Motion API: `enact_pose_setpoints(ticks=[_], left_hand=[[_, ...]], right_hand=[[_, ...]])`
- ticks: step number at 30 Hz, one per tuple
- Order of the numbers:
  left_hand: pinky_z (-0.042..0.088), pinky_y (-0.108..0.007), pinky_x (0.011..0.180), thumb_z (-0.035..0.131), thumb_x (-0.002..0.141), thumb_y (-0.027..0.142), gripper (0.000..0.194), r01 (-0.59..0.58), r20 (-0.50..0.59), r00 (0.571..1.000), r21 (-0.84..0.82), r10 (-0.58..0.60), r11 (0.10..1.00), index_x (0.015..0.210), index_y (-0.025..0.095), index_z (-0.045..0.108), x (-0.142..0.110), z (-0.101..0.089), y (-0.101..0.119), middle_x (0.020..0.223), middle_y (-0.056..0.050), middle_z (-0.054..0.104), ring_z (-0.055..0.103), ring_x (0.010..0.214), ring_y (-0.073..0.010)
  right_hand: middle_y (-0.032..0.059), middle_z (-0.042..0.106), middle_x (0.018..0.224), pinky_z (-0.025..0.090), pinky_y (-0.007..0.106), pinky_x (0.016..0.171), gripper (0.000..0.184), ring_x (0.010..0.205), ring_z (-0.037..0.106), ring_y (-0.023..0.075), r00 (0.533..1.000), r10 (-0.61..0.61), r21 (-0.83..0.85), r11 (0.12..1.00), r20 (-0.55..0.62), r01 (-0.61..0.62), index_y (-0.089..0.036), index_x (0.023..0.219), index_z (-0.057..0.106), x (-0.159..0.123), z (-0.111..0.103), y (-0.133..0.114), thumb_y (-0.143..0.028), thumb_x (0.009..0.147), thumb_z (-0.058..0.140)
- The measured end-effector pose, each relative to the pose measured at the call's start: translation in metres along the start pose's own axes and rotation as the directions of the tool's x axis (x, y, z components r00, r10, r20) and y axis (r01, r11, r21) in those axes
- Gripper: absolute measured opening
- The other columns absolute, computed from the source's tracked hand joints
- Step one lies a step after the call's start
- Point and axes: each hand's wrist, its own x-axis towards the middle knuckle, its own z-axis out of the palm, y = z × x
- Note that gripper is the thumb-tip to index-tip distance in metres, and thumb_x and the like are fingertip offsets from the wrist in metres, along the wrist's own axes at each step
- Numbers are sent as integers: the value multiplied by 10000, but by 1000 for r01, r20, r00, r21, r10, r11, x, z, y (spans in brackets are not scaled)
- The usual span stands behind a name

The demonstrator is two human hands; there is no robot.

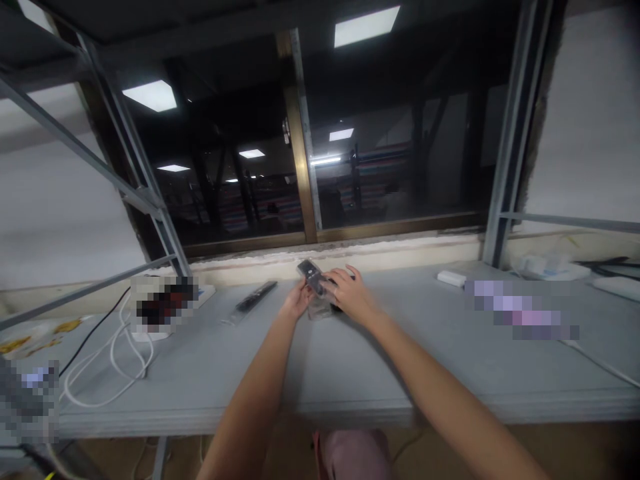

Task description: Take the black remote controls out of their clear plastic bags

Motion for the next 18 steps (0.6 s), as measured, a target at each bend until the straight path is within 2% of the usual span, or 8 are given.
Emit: enact_pose_setpoints(ticks=[4, 7, 10, 14, 18], left_hand=[[460, -214, 561, 391, 949, 210, 315, -11, -5, 1000, 74, 12, 997, 732, 116, 600, 1, -3, 1, 631, -54, 625, 553, 536, -110], [439, -204, 510, 396, 943, 169, 281, -40, -8, 999, 67, 41, 997, 722, 141, 568, 1, -3, 1, 583, -25, 602, 532, 488, -97], [436, -193, 501, 390, 933, 128, 273, -63, 2, 998, 58, 63, 996, 722, 147, 561, 2, -3, 0, 576, -16, 598, 533, 478, -90], [432, -181, 517, 410, 906, 86, 275, -75, -3, 997, 99, 75, 992, 686, 123, 571, 7, -7, -3, 576, -26, 589, 529, 480, -80], [387, -165, 483, 448, 880, 62, 267, -114, 72, 992, 123, 106, 986, 640, 113, 556, 13, -12, -6, 524, -8, 539, 490, 450, -65]], right_hand=[[76, 560, 1286, 220, 487, 1082, 343, 1199, 447, 252, 996, -92, -27, 995, 2, 92, -223, 1190, 586, -2, -2, -2, -145, 860, 535], [71, 550, 1308, 242, 485, 1075, 338, 1211, 440, 247, 990, -138, -54, 989, -18, 137, -215, 1194, 585, -3, -5, -4, -123, 886, 480], [62, 528, 1338, 247, 475, 1075, 347, 1221, 431, 244, 988, -150, -101, 984, -36, 146, -210, 1225, 563, -2, -4, -5, -133, 913, 431], [59, 586, 1259, 265, 450, 1064, 315, 1171, 466, 238, 988, -147, -122, 982, -38, 141, -206, 1177, 592, -1, -2, -6, -142, 913, 432], [58, 597, 1236, 304, 403, 1026, 299, 1163, 464, 224, 983, -180, -115, 978, -43, 174, -195, 1144, 603, 0, -4, -8, -140, 916, 418]])
